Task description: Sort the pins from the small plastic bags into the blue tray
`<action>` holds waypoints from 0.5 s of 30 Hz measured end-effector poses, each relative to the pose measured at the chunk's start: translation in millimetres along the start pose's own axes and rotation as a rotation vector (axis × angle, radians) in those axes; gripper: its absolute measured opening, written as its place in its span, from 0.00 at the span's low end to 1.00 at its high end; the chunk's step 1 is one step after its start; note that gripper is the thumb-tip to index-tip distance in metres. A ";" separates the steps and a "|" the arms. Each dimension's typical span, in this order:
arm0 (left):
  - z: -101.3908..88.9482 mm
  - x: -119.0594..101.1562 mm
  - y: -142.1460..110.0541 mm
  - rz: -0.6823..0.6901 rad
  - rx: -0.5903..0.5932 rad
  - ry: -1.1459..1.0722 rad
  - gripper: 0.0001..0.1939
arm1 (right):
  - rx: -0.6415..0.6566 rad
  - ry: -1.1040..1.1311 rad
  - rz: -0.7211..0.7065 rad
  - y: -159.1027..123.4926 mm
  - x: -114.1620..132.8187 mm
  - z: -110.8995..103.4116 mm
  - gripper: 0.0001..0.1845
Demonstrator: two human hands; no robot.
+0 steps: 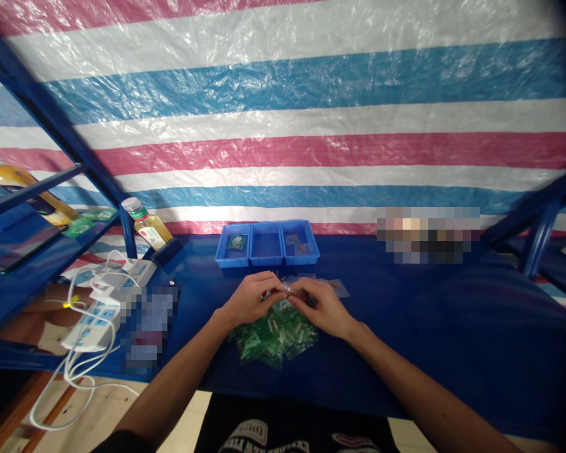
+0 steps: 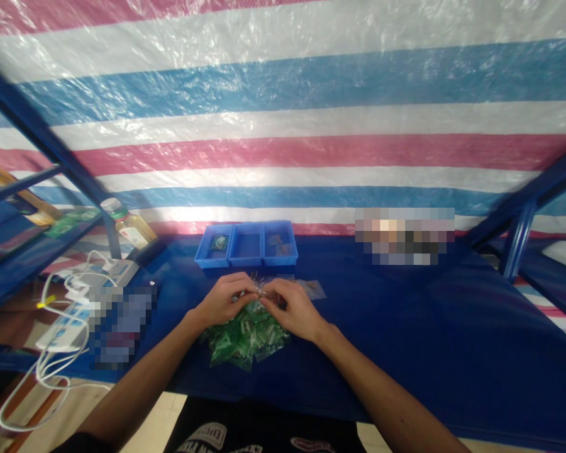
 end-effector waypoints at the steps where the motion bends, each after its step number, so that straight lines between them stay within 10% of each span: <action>1: -0.3 -0.3 -0.2 -0.001 -0.008 0.001 0.09 | -0.004 0.011 0.006 -0.1 -0.6 -0.5 0.07; 15: 1.5 2.6 0.1 -0.013 0.000 -0.022 0.10 | 0.002 0.019 -0.001 -0.3 2.3 -1.6 0.04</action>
Point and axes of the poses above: each hand's wrist, its own y-axis towards the middle knuckle, its own z-axis out of the palm, x = y × z, the point moved 3 cm from there along y, towards the middle knuckle, and after that the axes turned 12 degrees about x, right-handed, at the moved point
